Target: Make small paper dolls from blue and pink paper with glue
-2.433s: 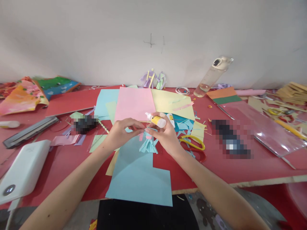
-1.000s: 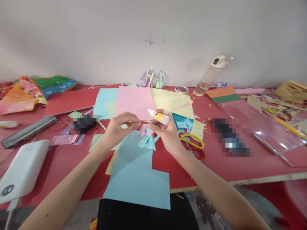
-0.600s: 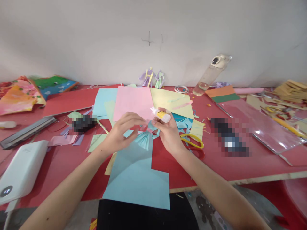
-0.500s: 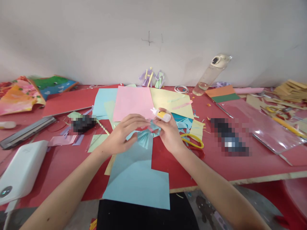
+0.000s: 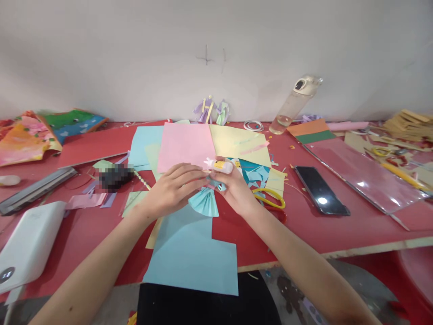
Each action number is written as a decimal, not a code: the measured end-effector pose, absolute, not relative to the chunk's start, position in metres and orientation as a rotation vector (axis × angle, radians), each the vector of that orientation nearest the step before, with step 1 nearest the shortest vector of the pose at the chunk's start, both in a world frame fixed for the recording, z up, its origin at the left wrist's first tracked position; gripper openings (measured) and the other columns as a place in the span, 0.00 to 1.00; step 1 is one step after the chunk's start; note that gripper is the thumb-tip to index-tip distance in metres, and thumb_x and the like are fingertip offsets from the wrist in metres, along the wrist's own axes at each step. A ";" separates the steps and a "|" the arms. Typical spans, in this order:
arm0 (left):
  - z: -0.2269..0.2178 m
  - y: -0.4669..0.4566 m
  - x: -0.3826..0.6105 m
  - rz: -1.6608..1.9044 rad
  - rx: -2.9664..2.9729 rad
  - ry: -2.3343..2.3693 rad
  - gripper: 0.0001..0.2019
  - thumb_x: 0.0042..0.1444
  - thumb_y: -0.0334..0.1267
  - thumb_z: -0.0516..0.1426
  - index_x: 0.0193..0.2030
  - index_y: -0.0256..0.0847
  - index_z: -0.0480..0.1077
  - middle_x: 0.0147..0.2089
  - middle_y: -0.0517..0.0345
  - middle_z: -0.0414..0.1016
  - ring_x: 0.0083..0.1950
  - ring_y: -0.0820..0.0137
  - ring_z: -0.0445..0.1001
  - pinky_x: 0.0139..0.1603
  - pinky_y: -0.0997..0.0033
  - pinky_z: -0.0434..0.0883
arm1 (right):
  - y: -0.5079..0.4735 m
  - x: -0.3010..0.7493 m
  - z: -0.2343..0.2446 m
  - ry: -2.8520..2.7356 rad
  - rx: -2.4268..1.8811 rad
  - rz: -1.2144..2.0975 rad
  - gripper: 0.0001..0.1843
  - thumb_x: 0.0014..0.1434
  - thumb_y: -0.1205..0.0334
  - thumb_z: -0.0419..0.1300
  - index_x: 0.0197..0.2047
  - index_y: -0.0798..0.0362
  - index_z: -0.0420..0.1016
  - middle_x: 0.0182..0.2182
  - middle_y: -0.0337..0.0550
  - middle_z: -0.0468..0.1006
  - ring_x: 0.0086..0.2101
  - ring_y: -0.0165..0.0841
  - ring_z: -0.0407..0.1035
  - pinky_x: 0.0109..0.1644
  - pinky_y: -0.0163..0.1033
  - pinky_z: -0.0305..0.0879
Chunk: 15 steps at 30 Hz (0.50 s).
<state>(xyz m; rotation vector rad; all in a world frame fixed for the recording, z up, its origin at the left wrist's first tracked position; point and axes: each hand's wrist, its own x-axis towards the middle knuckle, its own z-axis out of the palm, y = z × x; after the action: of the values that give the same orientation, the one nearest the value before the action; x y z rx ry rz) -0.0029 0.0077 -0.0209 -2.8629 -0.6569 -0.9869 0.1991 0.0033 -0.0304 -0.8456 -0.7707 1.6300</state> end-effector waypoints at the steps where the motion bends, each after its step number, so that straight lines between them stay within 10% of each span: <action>1: -0.021 0.006 -0.002 -0.988 -2.868 -0.664 0.22 0.61 0.21 0.51 0.59 0.44 0.70 0.57 0.48 0.79 0.61 0.56 0.74 0.61 0.48 0.71 | 0.003 0.199 -0.030 -0.778 -0.852 1.638 0.30 0.42 0.67 0.73 0.48 0.44 0.70 0.31 0.31 0.71 0.34 0.28 0.69 0.36 0.34 0.69; 15: -0.027 -0.002 0.006 -1.735 -2.963 -1.705 0.10 0.59 0.37 0.63 0.48 0.43 0.78 0.50 0.52 0.83 0.52 0.59 0.80 0.54 0.59 0.76 | 0.004 0.200 -0.028 -0.904 -0.853 1.665 0.22 0.56 0.46 0.69 0.49 0.44 0.68 0.34 0.35 0.75 0.31 0.32 0.76 0.38 0.41 0.77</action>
<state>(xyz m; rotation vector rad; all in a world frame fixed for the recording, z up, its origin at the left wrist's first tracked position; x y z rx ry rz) 0.0060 -0.0019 -0.0267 -2.9632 -1.7052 -1.7346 0.1997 0.0041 -0.0282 -0.8533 -0.9043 1.6653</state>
